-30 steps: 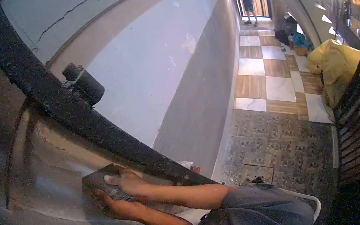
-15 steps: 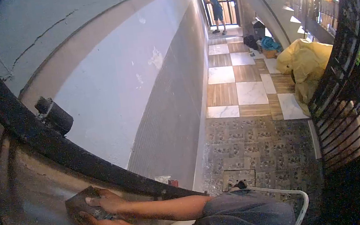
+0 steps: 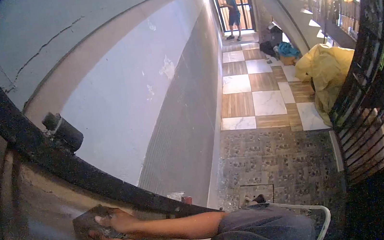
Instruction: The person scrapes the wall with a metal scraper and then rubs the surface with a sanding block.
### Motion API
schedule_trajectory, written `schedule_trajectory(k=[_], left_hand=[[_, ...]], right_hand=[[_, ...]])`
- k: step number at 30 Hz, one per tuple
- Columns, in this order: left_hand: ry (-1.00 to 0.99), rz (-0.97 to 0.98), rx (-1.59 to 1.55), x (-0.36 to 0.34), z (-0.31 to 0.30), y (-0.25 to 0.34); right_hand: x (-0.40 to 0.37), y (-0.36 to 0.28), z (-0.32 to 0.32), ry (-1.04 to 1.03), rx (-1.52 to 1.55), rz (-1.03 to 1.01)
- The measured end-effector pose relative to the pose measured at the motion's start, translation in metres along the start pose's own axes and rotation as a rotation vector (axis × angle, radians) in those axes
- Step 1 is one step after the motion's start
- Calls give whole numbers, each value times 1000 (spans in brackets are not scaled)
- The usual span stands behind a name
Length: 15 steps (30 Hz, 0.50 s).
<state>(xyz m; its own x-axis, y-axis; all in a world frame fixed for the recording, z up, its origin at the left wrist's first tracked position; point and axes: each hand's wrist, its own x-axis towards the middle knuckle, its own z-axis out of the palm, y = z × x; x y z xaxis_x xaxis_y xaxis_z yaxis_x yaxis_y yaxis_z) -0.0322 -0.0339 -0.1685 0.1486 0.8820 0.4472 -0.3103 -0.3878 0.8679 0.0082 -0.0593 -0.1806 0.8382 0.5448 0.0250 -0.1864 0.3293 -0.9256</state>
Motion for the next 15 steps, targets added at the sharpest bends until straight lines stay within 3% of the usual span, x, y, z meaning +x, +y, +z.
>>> schedule_trajectory(k=[2, 5, 8, 13, 14, 15], left_hand=[[18, 2, -2, -1, -1, -1], [39, -70, 122, 4, 2, -5], [45, 113, 13, 4, 5, -6], [-15, 358, -89, 7, 3, -4], [-16, 362, -102, 4, 3, -3], [29, 239, -69, 0, 2, -3]], right_hand=[[3, 4, -1, 104, -154, 6], [19, 22, -4, 5, 76, 87], [14, 18, -6, -139, 245, 131], [-9, -21, -3, 102, -29, 142], [-3, -15, -4, 105, -32, 130], [6, -4, -8, -15, 28, 147]])
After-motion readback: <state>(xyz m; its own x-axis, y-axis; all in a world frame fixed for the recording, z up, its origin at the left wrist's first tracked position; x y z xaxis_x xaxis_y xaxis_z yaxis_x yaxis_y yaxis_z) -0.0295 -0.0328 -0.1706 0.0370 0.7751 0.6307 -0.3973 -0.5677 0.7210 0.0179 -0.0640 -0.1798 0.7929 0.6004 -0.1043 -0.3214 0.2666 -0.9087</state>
